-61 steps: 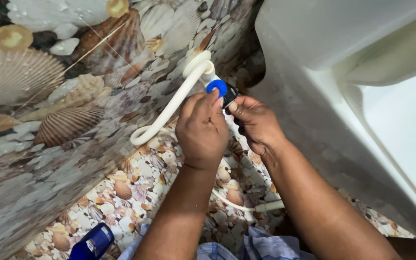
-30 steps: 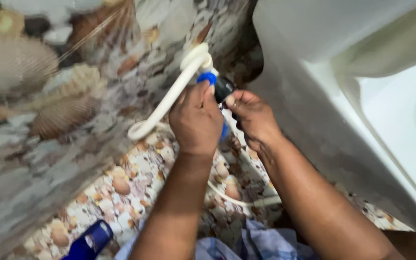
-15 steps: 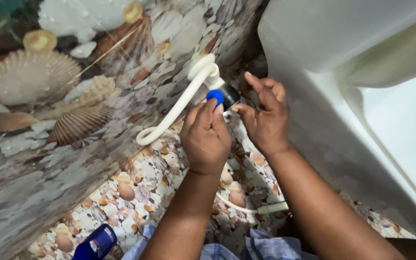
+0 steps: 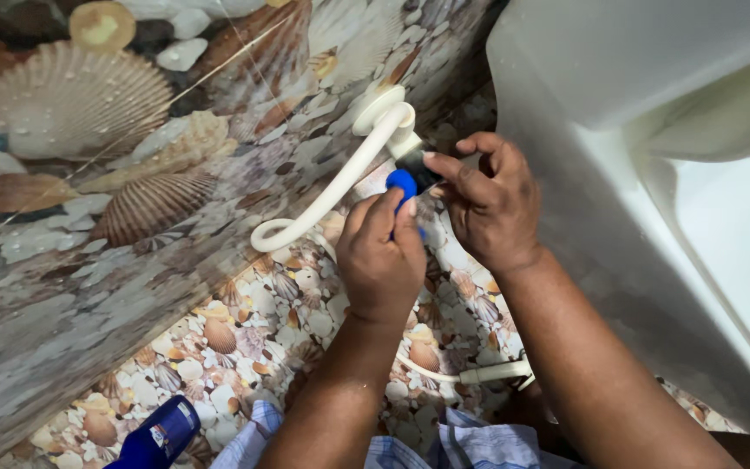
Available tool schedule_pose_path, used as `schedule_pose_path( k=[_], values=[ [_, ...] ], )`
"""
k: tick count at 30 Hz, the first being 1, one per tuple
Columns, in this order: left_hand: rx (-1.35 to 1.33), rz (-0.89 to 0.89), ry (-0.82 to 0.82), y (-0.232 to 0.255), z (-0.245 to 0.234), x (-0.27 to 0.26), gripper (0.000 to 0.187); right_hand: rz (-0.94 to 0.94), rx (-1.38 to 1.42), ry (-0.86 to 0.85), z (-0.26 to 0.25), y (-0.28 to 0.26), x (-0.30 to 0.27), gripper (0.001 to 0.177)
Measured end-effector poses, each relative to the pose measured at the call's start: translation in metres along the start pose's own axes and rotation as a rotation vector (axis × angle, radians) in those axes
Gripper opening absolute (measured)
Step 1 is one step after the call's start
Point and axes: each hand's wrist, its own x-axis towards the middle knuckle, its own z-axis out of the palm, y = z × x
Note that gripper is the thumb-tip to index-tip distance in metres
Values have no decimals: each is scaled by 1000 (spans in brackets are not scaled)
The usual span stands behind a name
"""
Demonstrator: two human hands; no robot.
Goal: The person applies cleaning liquid from a bottle onto a sponge and scrubs the wall-mounted bidet sprayer fixture and hose by hand.
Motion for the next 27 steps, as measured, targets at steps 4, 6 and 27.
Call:
schedule_pose_path(
  k=[4, 6, 27],
  values=[
    [45, 92, 12, 6, 3, 17, 16, 87, 78, -26, 4, 4, -3, 39],
    [59, 113, -23, 7, -3, 18, 15, 124, 127, -36, 5, 5, -6, 41],
    [310, 123, -231, 25, -2, 49, 10, 160, 251, -59, -3, 7, -2, 38]
  ],
)
